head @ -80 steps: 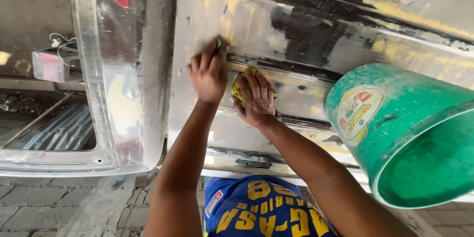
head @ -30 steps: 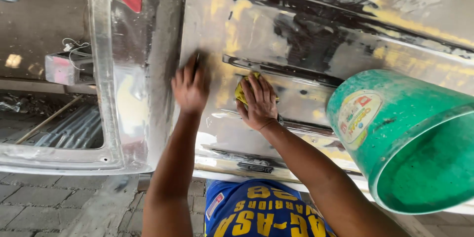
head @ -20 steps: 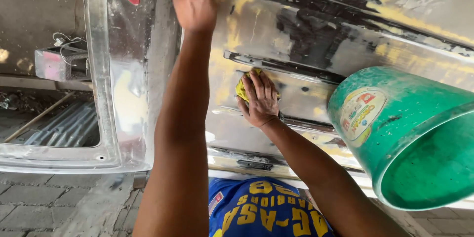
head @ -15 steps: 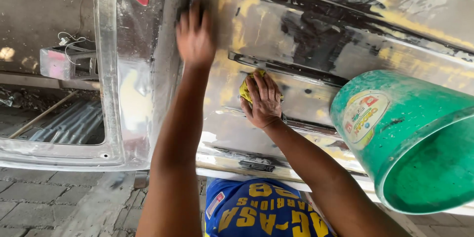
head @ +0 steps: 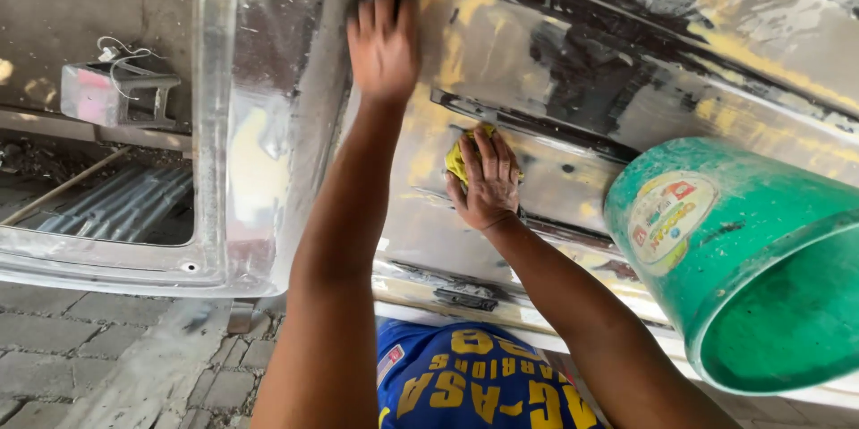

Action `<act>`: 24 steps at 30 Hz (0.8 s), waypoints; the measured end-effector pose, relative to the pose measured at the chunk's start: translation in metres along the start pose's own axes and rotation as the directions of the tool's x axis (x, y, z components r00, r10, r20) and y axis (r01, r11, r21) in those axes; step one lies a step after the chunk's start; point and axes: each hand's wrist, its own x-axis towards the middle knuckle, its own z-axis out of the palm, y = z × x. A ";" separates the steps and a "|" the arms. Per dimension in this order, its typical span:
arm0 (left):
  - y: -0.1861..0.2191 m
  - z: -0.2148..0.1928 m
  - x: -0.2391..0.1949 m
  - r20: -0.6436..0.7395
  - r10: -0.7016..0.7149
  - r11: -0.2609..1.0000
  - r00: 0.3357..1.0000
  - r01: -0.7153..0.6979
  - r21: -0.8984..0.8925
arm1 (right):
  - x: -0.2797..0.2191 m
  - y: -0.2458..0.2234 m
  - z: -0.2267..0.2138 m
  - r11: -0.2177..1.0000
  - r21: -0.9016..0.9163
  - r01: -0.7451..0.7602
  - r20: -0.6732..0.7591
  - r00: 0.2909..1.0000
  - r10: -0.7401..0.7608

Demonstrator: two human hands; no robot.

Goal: Sanding the metal surface of a pickup truck bed using sandpaper and water to prepare it for painting.

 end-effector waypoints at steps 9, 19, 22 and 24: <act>-0.013 -0.054 -0.175 0.033 -0.029 0.998 0.999 0.031 -0.048 | -0.001 -0.001 0.000 1.000 -0.015 -0.005 0.033 0.999 0.005; -0.002 -0.069 -0.140 -0.004 -0.072 0.983 0.997 0.070 -0.171 | 0.107 0.025 0.003 0.983 0.123 0.136 -0.073 0.989 -0.128; -0.007 -0.102 -0.207 0.062 -0.122 0.978 0.991 0.131 -0.161 | 0.207 0.057 0.029 0.972 0.107 0.209 -0.218 0.959 -0.182; -0.013 -0.112 -0.235 0.104 -0.125 0.978 0.987 0.140 -0.152 | 0.264 0.086 0.073 0.995 0.091 0.030 -0.445 0.896 0.013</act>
